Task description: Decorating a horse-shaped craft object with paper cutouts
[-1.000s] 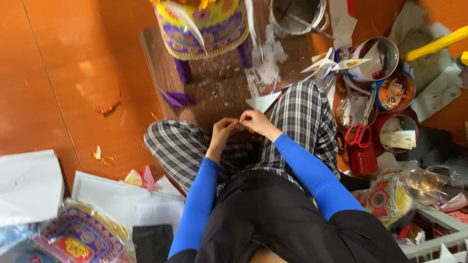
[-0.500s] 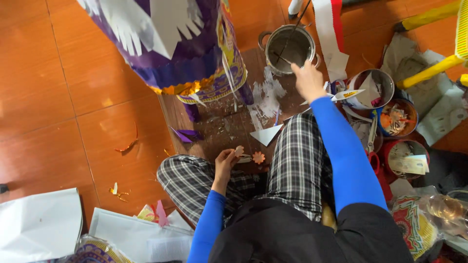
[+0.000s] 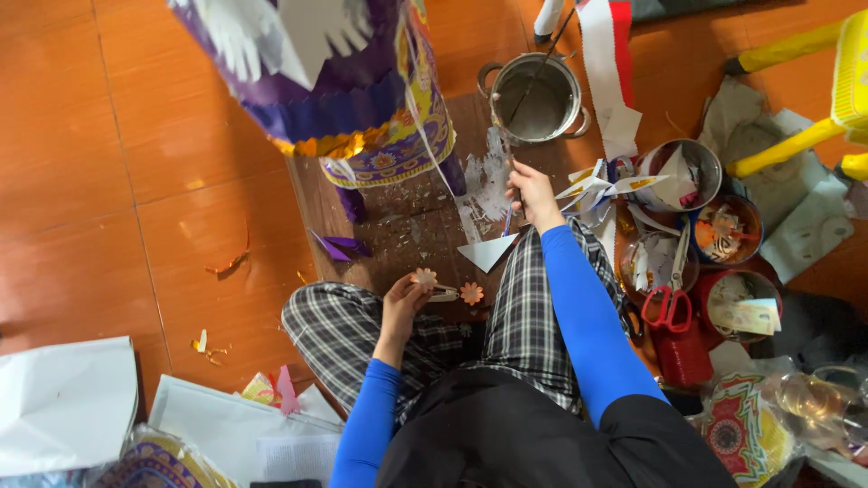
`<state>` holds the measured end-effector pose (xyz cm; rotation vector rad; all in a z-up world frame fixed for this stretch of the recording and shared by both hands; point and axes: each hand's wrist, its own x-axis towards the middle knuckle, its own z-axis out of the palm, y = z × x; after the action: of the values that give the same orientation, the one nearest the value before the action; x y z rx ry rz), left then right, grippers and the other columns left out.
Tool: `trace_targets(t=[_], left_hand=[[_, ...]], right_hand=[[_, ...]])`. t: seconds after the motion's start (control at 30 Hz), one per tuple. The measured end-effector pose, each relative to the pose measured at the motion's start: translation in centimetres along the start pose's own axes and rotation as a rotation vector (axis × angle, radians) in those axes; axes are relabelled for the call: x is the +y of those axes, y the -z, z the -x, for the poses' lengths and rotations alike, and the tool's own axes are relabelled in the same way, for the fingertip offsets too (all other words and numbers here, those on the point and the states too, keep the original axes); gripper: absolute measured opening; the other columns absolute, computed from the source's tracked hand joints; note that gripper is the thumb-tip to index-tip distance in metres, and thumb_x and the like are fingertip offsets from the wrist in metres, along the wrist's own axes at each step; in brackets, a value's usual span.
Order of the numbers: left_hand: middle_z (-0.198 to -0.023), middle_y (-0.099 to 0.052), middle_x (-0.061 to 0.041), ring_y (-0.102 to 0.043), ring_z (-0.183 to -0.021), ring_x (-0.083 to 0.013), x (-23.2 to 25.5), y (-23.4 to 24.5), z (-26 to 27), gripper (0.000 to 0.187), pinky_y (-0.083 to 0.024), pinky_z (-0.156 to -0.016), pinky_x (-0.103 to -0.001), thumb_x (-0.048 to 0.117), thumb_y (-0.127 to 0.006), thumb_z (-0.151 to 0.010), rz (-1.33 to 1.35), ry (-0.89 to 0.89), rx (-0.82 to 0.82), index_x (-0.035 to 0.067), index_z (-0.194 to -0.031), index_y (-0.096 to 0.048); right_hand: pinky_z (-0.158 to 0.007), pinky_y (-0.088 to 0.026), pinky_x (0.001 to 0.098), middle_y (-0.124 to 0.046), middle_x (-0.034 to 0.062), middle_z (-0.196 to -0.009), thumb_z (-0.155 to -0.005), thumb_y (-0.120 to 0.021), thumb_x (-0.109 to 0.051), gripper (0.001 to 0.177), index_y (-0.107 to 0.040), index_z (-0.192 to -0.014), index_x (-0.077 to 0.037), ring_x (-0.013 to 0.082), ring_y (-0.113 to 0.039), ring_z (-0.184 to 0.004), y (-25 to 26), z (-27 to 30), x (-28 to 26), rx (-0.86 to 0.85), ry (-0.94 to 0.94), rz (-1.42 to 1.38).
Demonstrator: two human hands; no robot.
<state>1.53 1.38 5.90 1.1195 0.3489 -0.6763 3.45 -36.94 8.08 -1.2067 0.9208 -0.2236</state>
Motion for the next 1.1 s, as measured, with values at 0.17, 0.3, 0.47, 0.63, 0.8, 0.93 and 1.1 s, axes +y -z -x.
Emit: trace_targets(t=[0.17,0.3,0.47,0.63,0.8,0.93,1.1], left_hand=[[-0.112,-0.076,-0.028,-0.079,-0.101,-0.0367,1.2,0.9,-0.2,0.034,-0.068,-0.093,-0.051,-0.008,-0.072,-0.098,0.055,-0.055,0.025,-0.005,-0.132,-0.070],[-0.114,-0.074,-0.026,-0.078,-0.105,-0.0409,4.9,-1.2,0.8,0.031,-0.067,-0.093,-0.057,-0.008,-0.071,-0.099,0.140,-0.138,-0.003,-0.005,-0.130,-0.071],[-0.114,-0.072,-0.025,-0.077,-0.100,-0.0385,5.7,-0.9,-0.1,0.031,-0.068,-0.093,-0.057,-0.008,-0.071,-0.101,0.257,-0.209,-0.016,-0.006,-0.132,-0.069],[-0.114,-0.078,-0.023,-0.082,-0.099,-0.0349,8.1,-2.1,1.6,0.036,-0.070,-0.094,-0.052,-0.005,-0.077,-0.100,0.321,-0.210,-0.076,-0.006,-0.136,-0.069],[-0.113,-0.080,-0.019,-0.083,-0.098,-0.0297,7.4,-1.7,1.6,0.036,-0.071,-0.094,-0.048,-0.004,-0.079,-0.099,0.342,-0.215,-0.078,-0.004,-0.134,-0.071],[-0.110,-0.081,-0.015,-0.083,-0.096,-0.0267,6.2,-0.3,0.8,0.036,-0.071,-0.094,-0.048,-0.006,-0.081,-0.097,0.357,-0.216,-0.094,-0.001,-0.132,-0.073],[-0.113,-0.081,-0.015,-0.082,-0.100,-0.0249,8.2,-1.2,2.5,0.038,-0.069,-0.098,-0.049,-0.002,-0.079,-0.100,0.343,-0.172,-0.133,-0.003,-0.137,-0.070]], right_hand=[[-0.036,-0.037,0.0135,-0.061,0.0045,-0.071,-0.109,-0.058,-0.025,0.024,-0.079,-0.119,-0.017,0.0082,-0.057,-0.053,0.5,-0.7,-0.4,-0.012,-0.126,-0.045],[-0.034,-0.032,0.0165,-0.066,0.0113,-0.074,-0.116,-0.049,-0.020,0.027,-0.065,-0.136,-0.013,0.0093,-0.051,-0.047,1.0,3.0,-1.9,-0.121,0.055,-0.079],[-0.036,-0.028,0.0191,-0.071,0.0194,-0.078,-0.120,-0.046,-0.026,0.020,-0.057,-0.136,-0.020,0.0158,-0.058,-0.046,1.4,14.3,-2.5,-0.321,0.175,0.056],[-0.043,-0.048,0.0203,-0.078,0.0149,-0.086,-0.102,-0.068,0.000,0.024,-0.075,-0.124,-0.006,0.0140,-0.069,-0.059,0.9,22.5,0.0,-0.408,0.253,0.484],[-0.057,-0.056,0.0245,-0.079,0.0114,-0.094,-0.102,-0.072,-0.002,0.026,-0.080,-0.126,-0.008,0.0122,-0.069,-0.066,-0.5,24.7,0.3,-0.445,0.302,0.604],[-0.062,-0.055,0.0265,-0.078,0.0093,-0.094,-0.103,-0.073,-0.004,0.022,-0.081,-0.123,-0.008,0.0117,-0.067,-0.068,-1.7,25.4,-0.1,-0.430,0.342,0.678],[-0.061,-0.055,0.0284,-0.079,0.0109,-0.095,-0.104,-0.075,-0.007,0.019,-0.082,-0.122,-0.008,0.0143,-0.067,-0.068,-2.4,25.2,0.0,-0.421,0.363,0.701]])
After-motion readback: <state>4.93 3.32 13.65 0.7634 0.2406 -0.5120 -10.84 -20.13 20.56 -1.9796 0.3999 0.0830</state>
